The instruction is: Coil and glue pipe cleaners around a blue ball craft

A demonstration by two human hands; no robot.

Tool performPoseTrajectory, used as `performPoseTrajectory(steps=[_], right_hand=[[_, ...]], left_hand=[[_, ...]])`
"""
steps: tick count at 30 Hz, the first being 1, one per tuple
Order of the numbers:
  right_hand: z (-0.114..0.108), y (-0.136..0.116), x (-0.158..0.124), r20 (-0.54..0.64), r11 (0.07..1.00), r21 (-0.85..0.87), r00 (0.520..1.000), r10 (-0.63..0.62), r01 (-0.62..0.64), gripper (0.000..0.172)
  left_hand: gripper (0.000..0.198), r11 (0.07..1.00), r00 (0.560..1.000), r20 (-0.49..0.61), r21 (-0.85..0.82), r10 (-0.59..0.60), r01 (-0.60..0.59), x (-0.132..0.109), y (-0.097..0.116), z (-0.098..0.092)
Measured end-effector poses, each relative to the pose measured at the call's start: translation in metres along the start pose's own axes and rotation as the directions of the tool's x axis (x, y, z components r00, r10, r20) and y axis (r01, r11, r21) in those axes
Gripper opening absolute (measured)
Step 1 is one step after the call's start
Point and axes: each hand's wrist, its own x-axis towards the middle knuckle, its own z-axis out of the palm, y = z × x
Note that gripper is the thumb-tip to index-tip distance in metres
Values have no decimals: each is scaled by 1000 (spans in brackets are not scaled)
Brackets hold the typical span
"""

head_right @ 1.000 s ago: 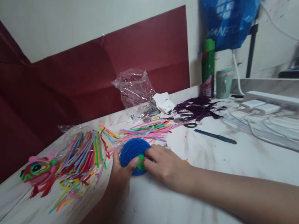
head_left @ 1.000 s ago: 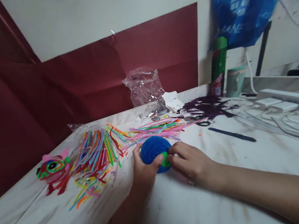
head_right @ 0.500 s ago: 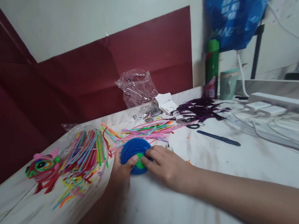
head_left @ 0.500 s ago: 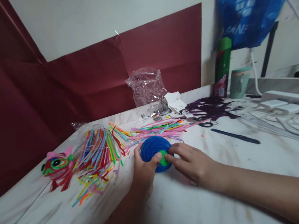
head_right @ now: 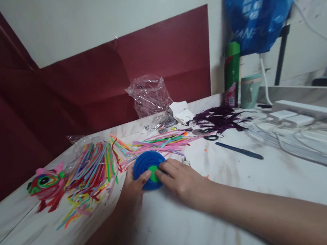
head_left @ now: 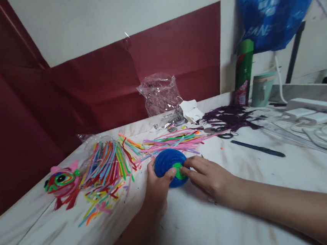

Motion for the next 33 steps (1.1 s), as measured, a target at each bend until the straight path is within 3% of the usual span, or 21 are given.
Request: performPoseTrajectory(steps=[5, 8, 13, 16, 19, 22, 27, 33], right_hand=[[2, -3, 1, -22, 998, 54, 1000, 19, -17, 30], [2, -4, 2, -74, 967, 218, 986, 147, -128, 23], [2, -1, 6, -107, 798, 445, 860, 499, -407, 13], [6, 1, 7, -24, 689, 507, 791, 612, -517, 36], [9, 2, 7, 64, 624, 541, 767, 638, -564, 47], [10, 2, 8, 64, 658, 508, 786, 615, -556, 47], [7, 7, 10, 85, 663, 479, 782, 618, -576, 47], [7, 10, 10, 124, 631, 488, 763, 634, -603, 46]], left_hand=[[73, 1000, 1000, 15, 14, -22, 21, 2, 1, -1], [75, 997, 999, 3, 64, -35, 35, 3, 2, -1], [77, 996, 1000, 0, 93, 0, 0, 0, 3, 3], [78, 991, 999, 16, 129, 33, -35, -4, 3, 4], [77, 982, 996, 27, 168, 83, -86, -8, 2, 5], [77, 978, 994, 15, 178, 109, -110, -9, 0, 5], [71, 997, 999, 28, 75, 21, -23, -7, -8, 5], [71, 993, 997, 71, 121, -13, 4, -4, -7, 0]])
